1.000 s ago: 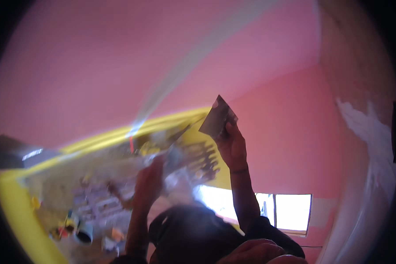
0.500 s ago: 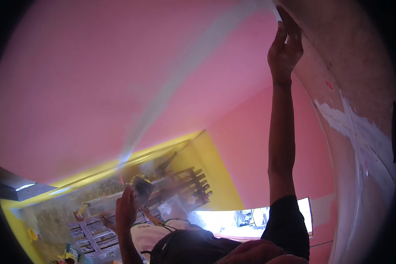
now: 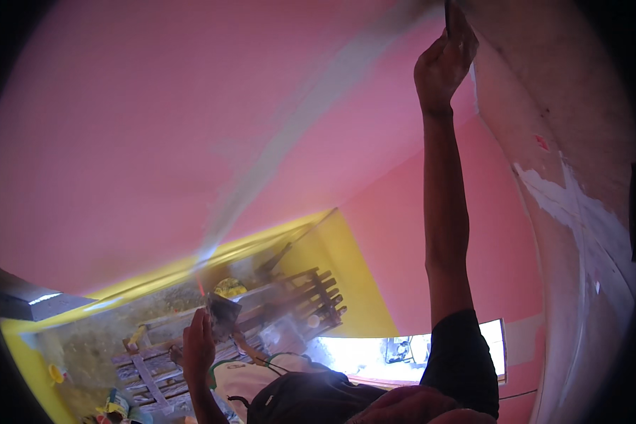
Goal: Applying and smoothing plaster or joint compound on a wall and ceiling using putty knives.
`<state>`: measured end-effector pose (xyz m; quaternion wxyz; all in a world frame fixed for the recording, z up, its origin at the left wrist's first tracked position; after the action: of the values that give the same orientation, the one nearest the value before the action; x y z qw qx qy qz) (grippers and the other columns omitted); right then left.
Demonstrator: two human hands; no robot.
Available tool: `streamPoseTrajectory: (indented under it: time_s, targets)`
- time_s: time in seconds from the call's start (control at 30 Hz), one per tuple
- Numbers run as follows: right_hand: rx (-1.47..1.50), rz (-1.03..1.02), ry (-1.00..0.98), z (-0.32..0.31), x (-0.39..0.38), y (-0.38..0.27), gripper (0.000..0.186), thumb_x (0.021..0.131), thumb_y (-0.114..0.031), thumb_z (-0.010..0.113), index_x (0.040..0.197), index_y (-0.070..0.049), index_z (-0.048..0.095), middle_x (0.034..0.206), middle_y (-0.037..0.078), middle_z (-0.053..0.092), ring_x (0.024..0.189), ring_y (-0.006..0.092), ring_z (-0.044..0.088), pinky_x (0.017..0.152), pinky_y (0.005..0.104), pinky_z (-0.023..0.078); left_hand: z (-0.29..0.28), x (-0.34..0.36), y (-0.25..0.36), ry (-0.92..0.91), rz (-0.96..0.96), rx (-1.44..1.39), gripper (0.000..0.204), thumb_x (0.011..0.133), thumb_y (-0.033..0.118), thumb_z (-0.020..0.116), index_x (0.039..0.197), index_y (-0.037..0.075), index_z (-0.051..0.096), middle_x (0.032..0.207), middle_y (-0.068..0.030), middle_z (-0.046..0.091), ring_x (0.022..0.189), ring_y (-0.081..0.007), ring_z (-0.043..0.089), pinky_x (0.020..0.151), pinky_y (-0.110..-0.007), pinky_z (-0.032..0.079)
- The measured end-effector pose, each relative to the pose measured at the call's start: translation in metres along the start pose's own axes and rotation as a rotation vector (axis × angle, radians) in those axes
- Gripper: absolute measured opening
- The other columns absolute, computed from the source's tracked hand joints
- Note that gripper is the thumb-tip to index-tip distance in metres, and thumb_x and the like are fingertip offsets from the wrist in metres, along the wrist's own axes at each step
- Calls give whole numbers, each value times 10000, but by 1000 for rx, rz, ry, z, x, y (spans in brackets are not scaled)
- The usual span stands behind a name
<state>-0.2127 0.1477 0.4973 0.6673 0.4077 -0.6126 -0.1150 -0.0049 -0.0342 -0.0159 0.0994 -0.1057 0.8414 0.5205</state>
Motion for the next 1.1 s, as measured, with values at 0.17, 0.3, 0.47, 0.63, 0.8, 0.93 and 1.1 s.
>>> streamPoseTrajectory:
  time_s: [0.17, 0.3, 0.47, 0.63, 0.8, 0.93, 1.1]
  targets:
    - [-26, 35, -1, 20, -7, -3, 418, 992, -136, 335, 1374, 28, 376, 1349, 174, 475, 1248, 346, 409, 1030, 460, 307, -8, 0, 12, 112, 95, -43, 251, 980, 261, 428, 1124, 84, 533, 973, -227, 605, 887, -460, 522, 745, -531, 404]
    - [47, 64, -37, 30, -19, -17, 455, 970, -155, 381, 1382, 37, 357, 1404, 172, 402, 1261, 333, 382, 1037, 482, 291, -4, 1, 4, 137, 97, -31, 249, 980, 260, 426, 1106, 75, 535, 980, -224, 603, 893, -452, 521, 751, -526, 404]
    - [31, 100, -75, 20, -25, -19, 469, 972, -138, 326, 1391, 73, 309, 1412, 206, 376, 1275, 357, 353, 1058, 479, 258, -5, 5, 3, 78, 43, -35, 244, 983, 261, 412, 1067, 69, 538, 981, -226, 600, 910, -450, 521, 748, -532, 398]
    - [-34, 42, -58, 21, 1, -15, 494, 942, -52, 347, 1413, 73, 263, 1435, 188, 354, 1305, 334, 324, 1069, 471, 242, -7, 13, -6, 23, 18, -16, 262, 985, 291, 399, 1092, 91, 530, 983, -224, 601, 942, -444, 526, 744, -541, 398]
    - [-13, 76, -121, 29, -3, -19, 506, 923, 5, 342, 1418, 64, 258, 1439, 191, 336, 1307, 333, 319, 1070, 466, 243, -6, 14, -8, 69, -9, 38, 309, 986, 338, 391, 1162, 119, 521, 1010, -212, 604, 955, -430, 534, 770, -536, 418]
    - [-47, 68, -60, 33, -30, -50, 514, 844, 67, 423, 1355, 37, 381, 1342, 210, 436, 1178, 367, 432, 988, 457, 336, -7, 17, -5, 29, -44, 42, 325, 986, 354, 389, 1188, 135, 519, 1033, -205, 604, 961, -425, 537, 791, -525, 429]
    - [19, 129, -150, 27, -55, -48, 632, 765, 79, 429, 1387, 72, 316, 1362, 256, 342, 1211, 396, 355, 1014, 485, 273, -13, 17, -11, 94, -9, 36, 313, 985, 332, 398, 1187, 124, 516, 1009, -218, 606, 947, -442, 532, 779, -527, 424]
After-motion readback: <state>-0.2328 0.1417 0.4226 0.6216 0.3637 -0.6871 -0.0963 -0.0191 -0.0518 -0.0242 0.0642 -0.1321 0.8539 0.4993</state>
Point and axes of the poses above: each hand's wrist, its own x-axis towards the middle knuckle, its own z-axis out of the palm, y = z × x, the point moved 9 cm from there along x, towards the middle knuckle
